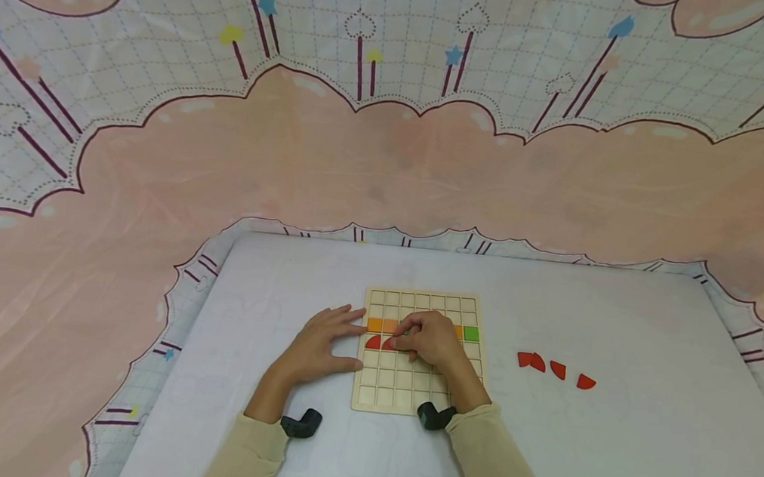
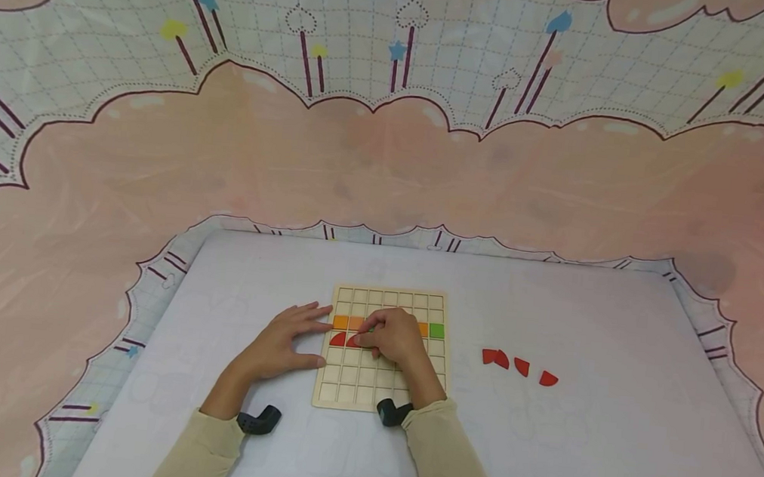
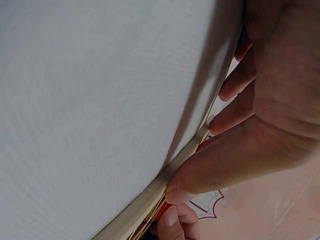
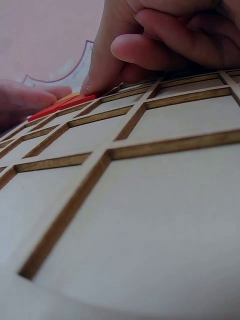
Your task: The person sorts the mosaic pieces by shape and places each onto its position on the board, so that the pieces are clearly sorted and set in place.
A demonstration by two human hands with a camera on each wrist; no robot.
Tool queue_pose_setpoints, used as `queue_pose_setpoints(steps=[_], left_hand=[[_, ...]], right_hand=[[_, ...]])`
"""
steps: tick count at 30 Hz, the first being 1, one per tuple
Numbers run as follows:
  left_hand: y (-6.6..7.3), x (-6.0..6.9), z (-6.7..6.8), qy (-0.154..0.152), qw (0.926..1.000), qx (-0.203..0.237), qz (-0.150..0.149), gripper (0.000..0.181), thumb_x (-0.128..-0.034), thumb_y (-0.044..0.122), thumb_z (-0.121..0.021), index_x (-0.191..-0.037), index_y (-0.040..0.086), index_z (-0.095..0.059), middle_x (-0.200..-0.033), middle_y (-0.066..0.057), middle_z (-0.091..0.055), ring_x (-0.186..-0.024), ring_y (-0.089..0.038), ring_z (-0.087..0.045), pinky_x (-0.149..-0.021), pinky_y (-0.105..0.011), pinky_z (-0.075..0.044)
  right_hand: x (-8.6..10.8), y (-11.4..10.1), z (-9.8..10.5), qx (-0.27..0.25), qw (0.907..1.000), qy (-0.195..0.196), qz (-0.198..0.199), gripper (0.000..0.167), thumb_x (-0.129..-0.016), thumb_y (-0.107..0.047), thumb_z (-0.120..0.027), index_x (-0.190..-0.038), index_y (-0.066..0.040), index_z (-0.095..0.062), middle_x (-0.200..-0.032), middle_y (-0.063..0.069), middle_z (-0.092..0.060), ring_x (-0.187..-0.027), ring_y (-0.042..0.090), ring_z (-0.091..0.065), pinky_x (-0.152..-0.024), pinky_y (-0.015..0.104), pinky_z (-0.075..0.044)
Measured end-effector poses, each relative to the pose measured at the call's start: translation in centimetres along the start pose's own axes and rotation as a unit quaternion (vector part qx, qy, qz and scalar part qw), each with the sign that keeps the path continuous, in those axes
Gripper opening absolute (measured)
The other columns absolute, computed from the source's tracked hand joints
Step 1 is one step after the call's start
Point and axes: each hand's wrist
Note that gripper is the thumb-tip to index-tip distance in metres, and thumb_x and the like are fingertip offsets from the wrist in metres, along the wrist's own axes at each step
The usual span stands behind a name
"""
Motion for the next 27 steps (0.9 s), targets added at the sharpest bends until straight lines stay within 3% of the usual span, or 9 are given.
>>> queue_pose_setpoints(steps=[27], left_hand=[[-0.19, -0.11, -0.16, -0.008, 0.9999, -0.006, 0.009, 0.062, -0.0793, 0.046, -0.084, -0.133, 0.019, -0.069, -0.159, 0.007, -0.046, -0.155, -0.024, -0.031, -0.128, -0.052, -0.017]], right_hand=[[0.27, 0.05, 0.17, -0.007, 0.9999, -0.012, -0.001, 0.016, -0.076, -0.016, -0.09, -0.085, -0.017, -0.076, -0.058, -0.001, -0.057, -0.047, 0.015, -0.058, -0.048, 0.025, -0.037]])
Point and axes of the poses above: each hand's wrist, its own x-axis away from the middle knuckle, its own z-axis out of the back of the hand, y = z × x
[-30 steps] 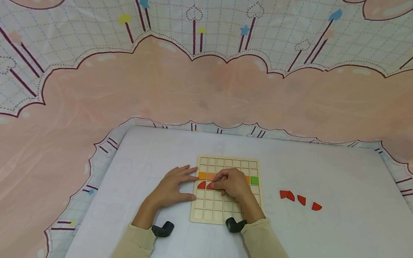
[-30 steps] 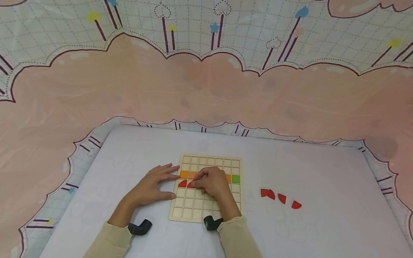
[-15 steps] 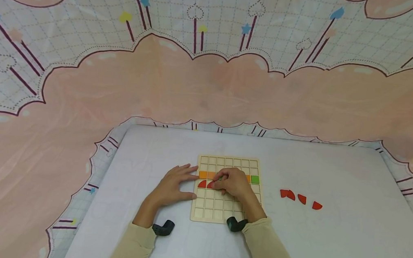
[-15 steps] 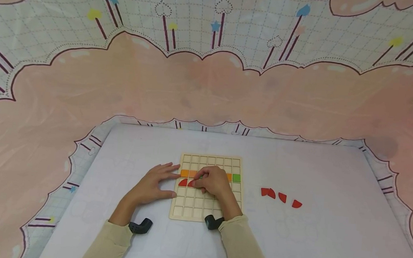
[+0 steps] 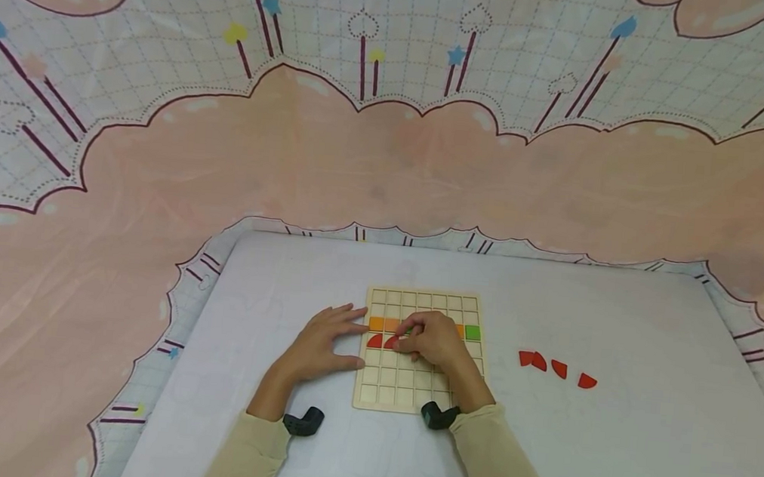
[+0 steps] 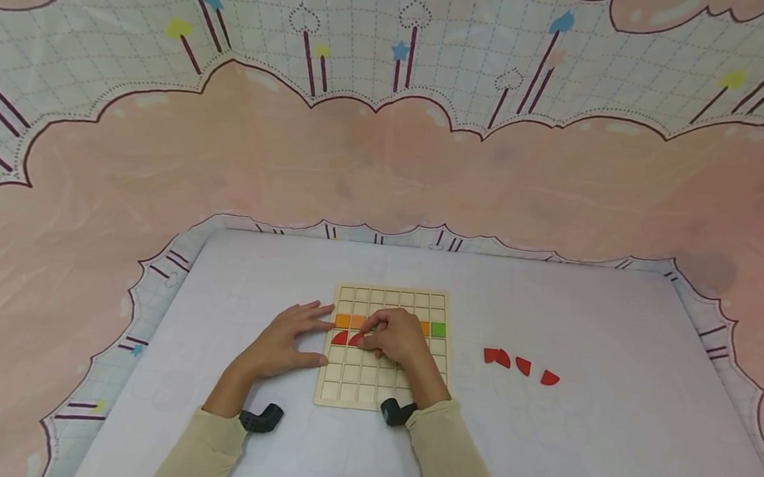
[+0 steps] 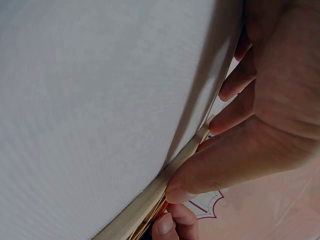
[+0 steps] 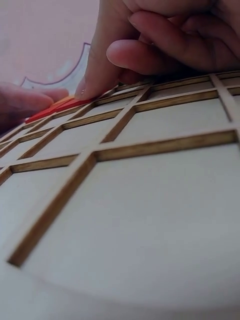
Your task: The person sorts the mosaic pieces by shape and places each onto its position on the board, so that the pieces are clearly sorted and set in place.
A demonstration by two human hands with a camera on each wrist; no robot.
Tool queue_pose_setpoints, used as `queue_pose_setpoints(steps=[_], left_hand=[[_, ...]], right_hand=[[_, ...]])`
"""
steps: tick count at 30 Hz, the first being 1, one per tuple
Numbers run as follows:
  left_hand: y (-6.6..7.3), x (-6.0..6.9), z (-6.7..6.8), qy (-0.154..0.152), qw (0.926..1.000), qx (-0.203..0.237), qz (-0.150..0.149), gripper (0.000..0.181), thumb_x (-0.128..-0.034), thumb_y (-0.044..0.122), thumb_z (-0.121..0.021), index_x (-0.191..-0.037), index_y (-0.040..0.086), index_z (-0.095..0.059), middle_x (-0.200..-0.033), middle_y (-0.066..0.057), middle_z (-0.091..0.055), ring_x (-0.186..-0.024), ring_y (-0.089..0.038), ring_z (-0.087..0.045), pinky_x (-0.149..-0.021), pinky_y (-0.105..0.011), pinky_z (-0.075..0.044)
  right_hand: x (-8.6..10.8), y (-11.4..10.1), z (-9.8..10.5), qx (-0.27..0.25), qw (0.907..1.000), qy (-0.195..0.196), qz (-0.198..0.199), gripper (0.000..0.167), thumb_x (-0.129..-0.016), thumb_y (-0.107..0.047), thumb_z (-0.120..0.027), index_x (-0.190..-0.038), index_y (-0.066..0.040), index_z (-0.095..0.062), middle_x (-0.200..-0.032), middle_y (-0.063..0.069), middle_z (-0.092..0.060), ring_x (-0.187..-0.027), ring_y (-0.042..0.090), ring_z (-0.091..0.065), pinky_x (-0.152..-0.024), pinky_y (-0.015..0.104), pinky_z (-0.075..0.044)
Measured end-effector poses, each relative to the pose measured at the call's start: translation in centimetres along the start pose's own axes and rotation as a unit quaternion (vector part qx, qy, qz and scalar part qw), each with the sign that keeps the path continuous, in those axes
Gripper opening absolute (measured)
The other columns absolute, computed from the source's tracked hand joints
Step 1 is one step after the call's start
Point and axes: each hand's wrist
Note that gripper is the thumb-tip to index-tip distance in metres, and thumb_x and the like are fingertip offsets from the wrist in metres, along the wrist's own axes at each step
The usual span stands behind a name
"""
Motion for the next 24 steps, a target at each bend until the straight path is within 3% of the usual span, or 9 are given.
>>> queue_pose_setpoints(steps=[10, 16, 24], left_hand=[[0.2, 0.1, -0.1, 0.004, 1.0, -0.001, 0.008, 0.061, -0.0781, 0.046, -0.085, -0.132, 0.02, -0.07, -0.159, 0.007, -0.047, -0.155, -0.025, -0.032, -0.128, -0.052, -0.018], [0.3, 0.1, -0.1, 0.01, 0.9999, -0.004, 0.008, 0.061, -0.0779, 0.044, -0.085, -0.132, 0.02, -0.07, -0.159, 0.007, -0.047, -0.154, -0.025, -0.032, -0.128, -0.053, -0.018], [0.1, 0.1, -0.1, 0.006, 0.9999, -0.004, 0.008, 0.062, -0.0783, 0.045, -0.085, -0.133, 0.02, -0.069, -0.159, 0.007, -0.046, -0.155, -0.024, -0.031, -0.128, -0.052, -0.017]], right_hand=[[1.0, 0.7, 2.1, -0.036, 0.9979, -0.044, 0.031, 0.019, -0.081, -0.017, -0.085, -0.096, -0.012, -0.076, -0.076, 0.002, -0.065, -0.066, 0.017, -0.06, -0.062, 0.027, -0.05], [2.2, 1.0, 5.1, -0.013, 0.9989, -0.029, 0.034, 0.012, -0.087, -0.02, -0.08, -0.097, -0.015, -0.076, -0.084, 0.002, -0.065, -0.08, 0.019, -0.059, -0.072, 0.03, -0.05], [3.8, 2.4, 10.1, 0.033, 0.9994, 0.005, 0.012, 0.018, -0.093, -0.027, -0.074, -0.104, -0.013, -0.075, -0.087, 0.005, -0.064, -0.085, 0.023, -0.057, -0.071, 0.031, -0.048]])
Point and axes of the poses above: each hand's wrist, its own x-axis away from the middle knuckle, its own z-axis out of the back of the hand, y = z × x
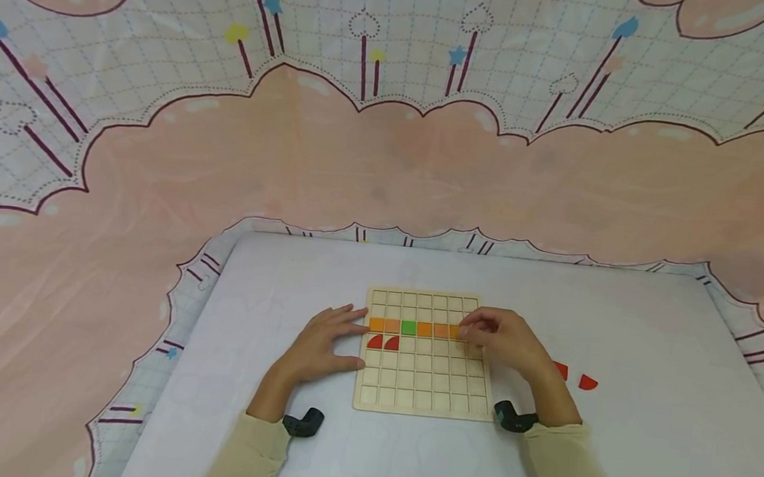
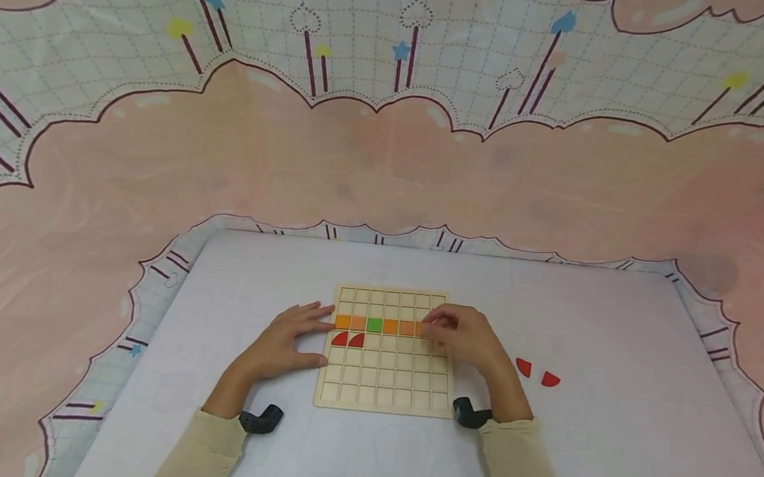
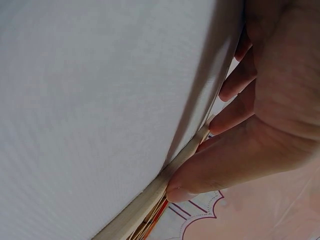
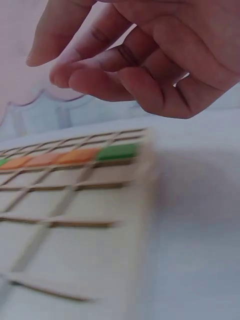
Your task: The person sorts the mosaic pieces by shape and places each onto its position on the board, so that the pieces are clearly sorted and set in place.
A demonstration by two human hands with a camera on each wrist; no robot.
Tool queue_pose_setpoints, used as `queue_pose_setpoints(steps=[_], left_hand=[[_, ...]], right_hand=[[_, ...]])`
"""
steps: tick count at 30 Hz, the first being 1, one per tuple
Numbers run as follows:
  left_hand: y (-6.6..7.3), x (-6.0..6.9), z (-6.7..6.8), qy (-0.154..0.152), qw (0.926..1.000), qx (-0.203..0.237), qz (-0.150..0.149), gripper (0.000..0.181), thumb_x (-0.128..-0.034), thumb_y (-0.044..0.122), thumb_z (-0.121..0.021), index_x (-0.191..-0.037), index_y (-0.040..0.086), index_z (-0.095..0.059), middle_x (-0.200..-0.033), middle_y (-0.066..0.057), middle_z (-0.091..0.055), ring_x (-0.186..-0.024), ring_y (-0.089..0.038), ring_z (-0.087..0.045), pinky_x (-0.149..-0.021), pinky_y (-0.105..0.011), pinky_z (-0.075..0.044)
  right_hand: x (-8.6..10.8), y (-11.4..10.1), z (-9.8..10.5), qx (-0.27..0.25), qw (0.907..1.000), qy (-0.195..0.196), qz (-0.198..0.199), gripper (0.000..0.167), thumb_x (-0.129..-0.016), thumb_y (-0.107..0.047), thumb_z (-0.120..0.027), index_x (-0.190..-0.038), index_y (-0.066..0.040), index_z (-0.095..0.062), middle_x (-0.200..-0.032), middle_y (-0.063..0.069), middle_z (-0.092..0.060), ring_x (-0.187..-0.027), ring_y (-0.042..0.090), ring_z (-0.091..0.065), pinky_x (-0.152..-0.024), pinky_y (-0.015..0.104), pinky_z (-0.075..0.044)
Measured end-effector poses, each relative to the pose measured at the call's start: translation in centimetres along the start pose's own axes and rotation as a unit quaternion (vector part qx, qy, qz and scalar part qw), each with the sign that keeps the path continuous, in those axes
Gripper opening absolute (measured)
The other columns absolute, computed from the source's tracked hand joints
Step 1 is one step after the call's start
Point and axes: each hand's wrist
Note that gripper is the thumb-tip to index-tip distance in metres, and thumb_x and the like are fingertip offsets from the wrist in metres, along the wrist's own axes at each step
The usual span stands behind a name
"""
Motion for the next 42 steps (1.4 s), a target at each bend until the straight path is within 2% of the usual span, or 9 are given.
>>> queue_pose_setpoints(steps=[5, 8, 10, 15, 20, 24, 31, 38, 42], left_hand=[[0.1, 0.1, 0.1, 0.002, 1.0, 0.002, -0.001, 0.061, -0.0786, 0.044, -0.084, -0.132, 0.019, -0.07, -0.159, 0.006, -0.047, -0.155, -0.025, -0.032, -0.128, -0.052, -0.017], [0.1, 0.1, 0.0, 0.004, 1.0, -0.001, -0.003, 0.06, -0.079, 0.045, -0.084, -0.132, 0.019, -0.07, -0.158, 0.006, -0.048, -0.154, -0.025, -0.033, -0.127, -0.053, -0.018], [0.1, 0.1, 0.1, 0.004, 1.0, -0.003, -0.004, 0.06, -0.0793, 0.045, -0.083, -0.132, 0.019, -0.07, -0.158, 0.005, -0.048, -0.154, -0.026, -0.033, -0.127, -0.053, -0.019], [0.1, 0.0, 0.2, 0.004, 1.0, -0.003, -0.005, 0.06, -0.0793, 0.043, -0.084, -0.132, 0.019, -0.07, -0.159, 0.006, -0.047, -0.154, -0.025, -0.032, -0.128, -0.052, -0.018], [0.0, 0.0, 0.1, 0.003, 1.0, -0.003, -0.004, 0.06, -0.0792, 0.045, -0.084, -0.132, 0.02, -0.07, -0.159, 0.006, -0.047, -0.154, -0.024, -0.032, -0.127, -0.053, -0.018], [-0.1, 0.0, 0.0, 0.004, 0.9999, -0.01, -0.004, 0.06, -0.0791, 0.046, -0.083, -0.132, 0.021, -0.07, -0.158, 0.008, -0.048, -0.154, -0.024, -0.033, -0.127, -0.053, -0.019], [-0.3, 0.1, 0.0, 0.006, 0.9999, -0.009, -0.007, 0.059, -0.0789, 0.045, -0.083, -0.131, 0.021, -0.07, -0.158, 0.007, -0.048, -0.154, -0.024, -0.033, -0.127, -0.053, -0.019], [-0.3, 0.2, -0.1, 0.005, 0.9999, -0.011, -0.006, 0.059, -0.0795, 0.046, -0.083, -0.132, 0.022, -0.07, -0.158, 0.008, -0.047, -0.154, -0.023, -0.033, -0.127, -0.053, -0.019], [-0.3, 0.2, -0.1, 0.009, 0.9999, -0.005, -0.008, 0.059, -0.0794, 0.045, -0.084, -0.132, 0.021, -0.07, -0.158, 0.007, -0.048, -0.154, -0.024, -0.033, -0.127, -0.054, -0.019]], right_hand=[[1.3, 1.4, 3.0, 0.05, 0.9982, 0.026, -0.023, 0.025, -0.095, -0.033, -0.071, -0.111, -0.014, -0.073, -0.095, 0.007, -0.068, -0.079, 0.024, -0.058, -0.061, 0.029, -0.048], [1.9, 2.4, 4.5, 0.084, 0.9951, 0.037, -0.037, 0.028, -0.097, -0.036, -0.069, -0.115, -0.015, -0.072, -0.104, 0.008, -0.071, -0.086, 0.026, -0.061, -0.069, 0.03, -0.05], [2.2, 3.0, 5.2, 0.107, 0.992, 0.045, -0.049, 0.031, -0.097, -0.039, -0.068, -0.118, -0.016, -0.072, -0.11, 0.008, -0.071, -0.098, 0.025, -0.06, -0.076, 0.031, -0.05], [2.9, 4.4, 6.5, 0.132, 0.9879, 0.047, -0.066, 0.036, -0.098, -0.042, -0.065, -0.121, -0.014, -0.071, -0.118, 0.013, -0.07, -0.105, 0.029, -0.059, -0.079, 0.037, -0.053], [3.1, 5.9, 7.2, 0.147, 0.9859, 0.031, -0.074, 0.037, -0.095, -0.04, -0.07, -0.119, -0.012, -0.072, -0.116, 0.015, -0.071, -0.104, 0.032, -0.059, -0.079, 0.043, -0.053], [3.0, 6.7, 7.3, 0.153, 0.9853, 0.006, -0.075, 0.037, -0.089, -0.038, -0.077, -0.116, -0.012, -0.074, -0.109, 0.011, -0.072, -0.101, 0.028, -0.061, -0.08, 0.041, -0.053], [2.7, 6.8, 7.3, 0.146, 0.9859, -0.016, -0.081, 0.036, -0.085, -0.037, -0.081, -0.111, -0.013, -0.075, -0.102, 0.004, -0.071, -0.094, 0.022, -0.059, -0.073, 0.032, -0.047], [2.5, 6.7, 7.5, 0.144, 0.9853, -0.042, -0.083, 0.038, -0.079, -0.031, -0.086, -0.11, -0.013, -0.074, -0.1, 0.005, -0.064, -0.093, 0.023, -0.054, -0.07, 0.032, -0.045], [2.4, 6.7, 7.4, 0.14, 0.9854, -0.048, -0.083, 0.032, -0.08, -0.027, -0.086, -0.106, -0.014, -0.074, -0.097, 0.005, -0.061, -0.091, 0.023, -0.052, -0.066, 0.033, -0.045]])
Point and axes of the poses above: each hand's wrist, its own x-axis away from the middle knuckle, its own z-axis out of the back of the hand, y = z × x
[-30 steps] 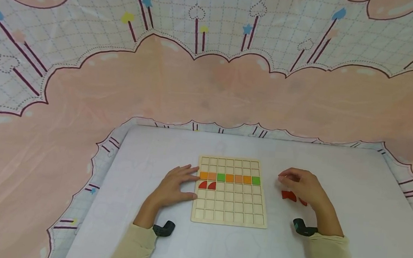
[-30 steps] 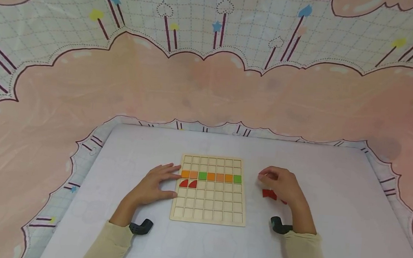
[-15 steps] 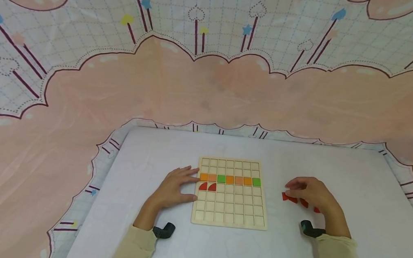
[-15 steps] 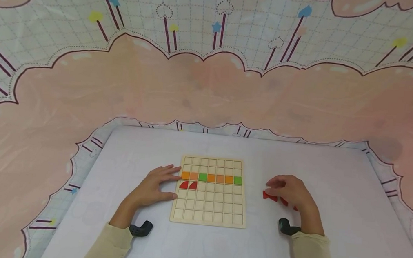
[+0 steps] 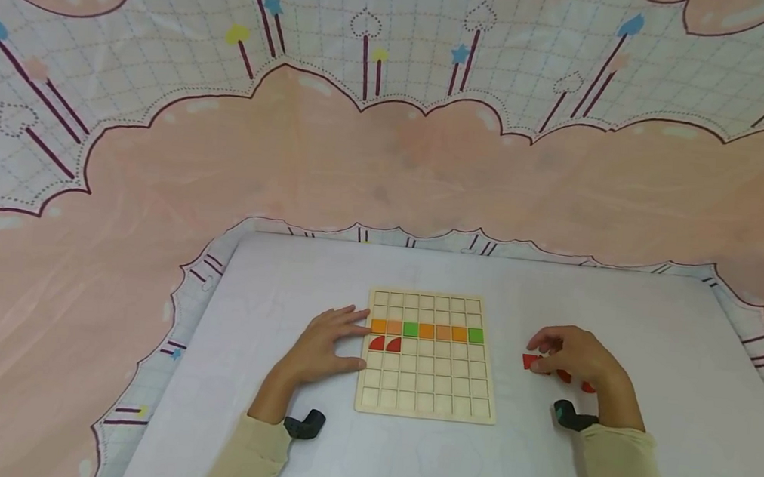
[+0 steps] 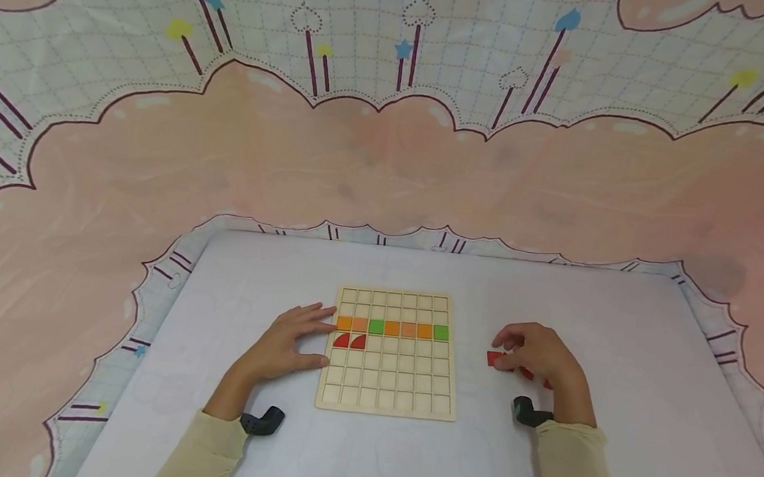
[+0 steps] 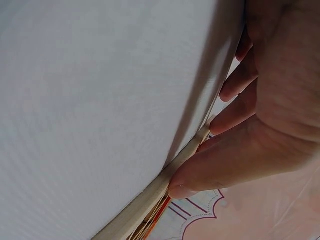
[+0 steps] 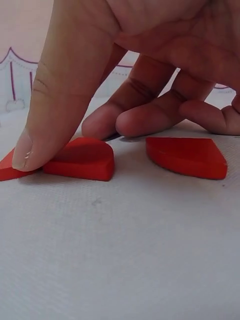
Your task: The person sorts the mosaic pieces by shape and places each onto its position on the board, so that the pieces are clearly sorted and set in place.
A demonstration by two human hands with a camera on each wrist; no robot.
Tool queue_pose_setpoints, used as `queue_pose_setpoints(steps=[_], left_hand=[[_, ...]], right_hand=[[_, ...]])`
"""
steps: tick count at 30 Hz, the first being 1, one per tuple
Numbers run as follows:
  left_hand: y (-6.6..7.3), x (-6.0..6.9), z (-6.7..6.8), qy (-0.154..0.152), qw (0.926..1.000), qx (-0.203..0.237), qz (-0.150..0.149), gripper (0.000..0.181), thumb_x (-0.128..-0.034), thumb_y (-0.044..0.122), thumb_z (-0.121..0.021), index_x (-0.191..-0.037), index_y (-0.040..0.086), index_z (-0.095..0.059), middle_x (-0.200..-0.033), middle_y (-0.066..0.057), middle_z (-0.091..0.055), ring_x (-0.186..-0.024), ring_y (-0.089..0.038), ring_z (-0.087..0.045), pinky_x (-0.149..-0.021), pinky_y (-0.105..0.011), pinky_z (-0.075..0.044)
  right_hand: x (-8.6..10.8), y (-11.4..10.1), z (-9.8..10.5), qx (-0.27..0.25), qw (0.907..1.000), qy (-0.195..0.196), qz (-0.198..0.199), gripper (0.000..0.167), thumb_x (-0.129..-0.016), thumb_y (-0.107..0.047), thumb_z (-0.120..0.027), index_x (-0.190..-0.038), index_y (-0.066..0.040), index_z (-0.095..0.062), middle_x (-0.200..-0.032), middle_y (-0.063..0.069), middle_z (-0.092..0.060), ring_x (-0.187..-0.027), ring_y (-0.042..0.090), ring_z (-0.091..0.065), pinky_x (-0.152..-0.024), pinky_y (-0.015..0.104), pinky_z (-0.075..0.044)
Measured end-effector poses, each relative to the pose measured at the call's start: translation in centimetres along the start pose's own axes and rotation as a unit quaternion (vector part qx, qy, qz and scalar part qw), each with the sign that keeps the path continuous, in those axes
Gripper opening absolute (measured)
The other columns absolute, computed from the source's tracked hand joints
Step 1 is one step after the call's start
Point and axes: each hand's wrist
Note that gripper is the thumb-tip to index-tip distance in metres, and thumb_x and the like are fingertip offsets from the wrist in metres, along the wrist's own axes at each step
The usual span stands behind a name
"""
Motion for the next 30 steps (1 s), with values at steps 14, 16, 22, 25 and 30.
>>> queue_pose_setpoints(steps=[14, 16, 22, 25, 30], left_hand=[[0.15, -0.14, 0.11, 0.004, 1.0, -0.008, -0.003, 0.066, -0.079, 0.045, -0.083, -0.137, 0.018, -0.066, -0.158, 0.006, -0.049, -0.153, -0.024, -0.036, -0.126, -0.058, -0.017], [0.25, -0.15, 0.19, 0.002, 1.0, -0.006, 0.0, 0.07, -0.0789, 0.044, -0.084, -0.14, 0.017, -0.064, -0.158, 0.005, -0.048, -0.153, -0.025, -0.035, -0.126, -0.058, -0.017], [0.32, -0.16, 0.22, -0.005, 1.0, -0.005, 0.005, 0.075, -0.079, 0.044, -0.083, -0.145, 0.015, -0.059, -0.158, 0.005, -0.048, -0.153, -0.024, -0.035, -0.127, -0.056, -0.016], [0.35, -0.08, 0.22, -0.006, 0.9999, -0.004, 0.007, 0.077, -0.0792, 0.044, -0.083, -0.146, 0.015, -0.058, -0.158, 0.006, -0.048, -0.154, -0.023, -0.034, -0.128, -0.054, -0.016], [0.4, -0.03, 0.32, -0.005, 1.0, 0.0, 0.008, 0.077, -0.0792, 0.043, -0.084, -0.145, 0.014, -0.058, -0.158, 0.006, -0.048, -0.154, -0.023, -0.034, -0.128, -0.052, -0.017]], right_hand=[[0.11, -0.03, -0.19, -0.001, 1.0, 0.008, 0.002, 0.025, -0.083, -0.026, -0.084, -0.101, -0.012, -0.074, -0.089, 0.004, -0.063, -0.08, 0.021, -0.053, -0.061, 0.032, -0.043], [0.13, 0.01, -0.17, -0.004, 0.9999, 0.009, 0.007, 0.024, -0.084, -0.027, -0.084, -0.099, -0.011, -0.074, -0.087, 0.003, -0.063, -0.079, 0.021, -0.053, -0.061, 0.032, -0.042], [0.17, 0.17, -0.13, -0.019, 0.9998, 0.008, 0.005, 0.019, -0.087, -0.028, -0.08, -0.097, -0.014, -0.073, -0.079, 0.002, -0.063, -0.064, 0.02, -0.053, -0.054, 0.031, -0.041], [0.31, 0.08, -0.1, -0.03, 0.9995, 0.009, 0.01, 0.018, -0.089, -0.027, -0.079, -0.097, -0.012, -0.072, -0.081, 0.002, -0.065, -0.066, 0.02, -0.054, -0.056, 0.03, -0.042], [0.41, -0.3, 0.01, -0.06, 0.998, 0.008, 0.016, 0.022, -0.092, -0.024, -0.075, -0.107, -0.008, -0.07, -0.088, 0.005, -0.067, -0.067, 0.02, -0.053, -0.056, 0.029, -0.043]])
Point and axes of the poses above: each hand's wrist, its own x-axis away from the middle knuckle, its own z-axis out of the back of the hand, y = z × x
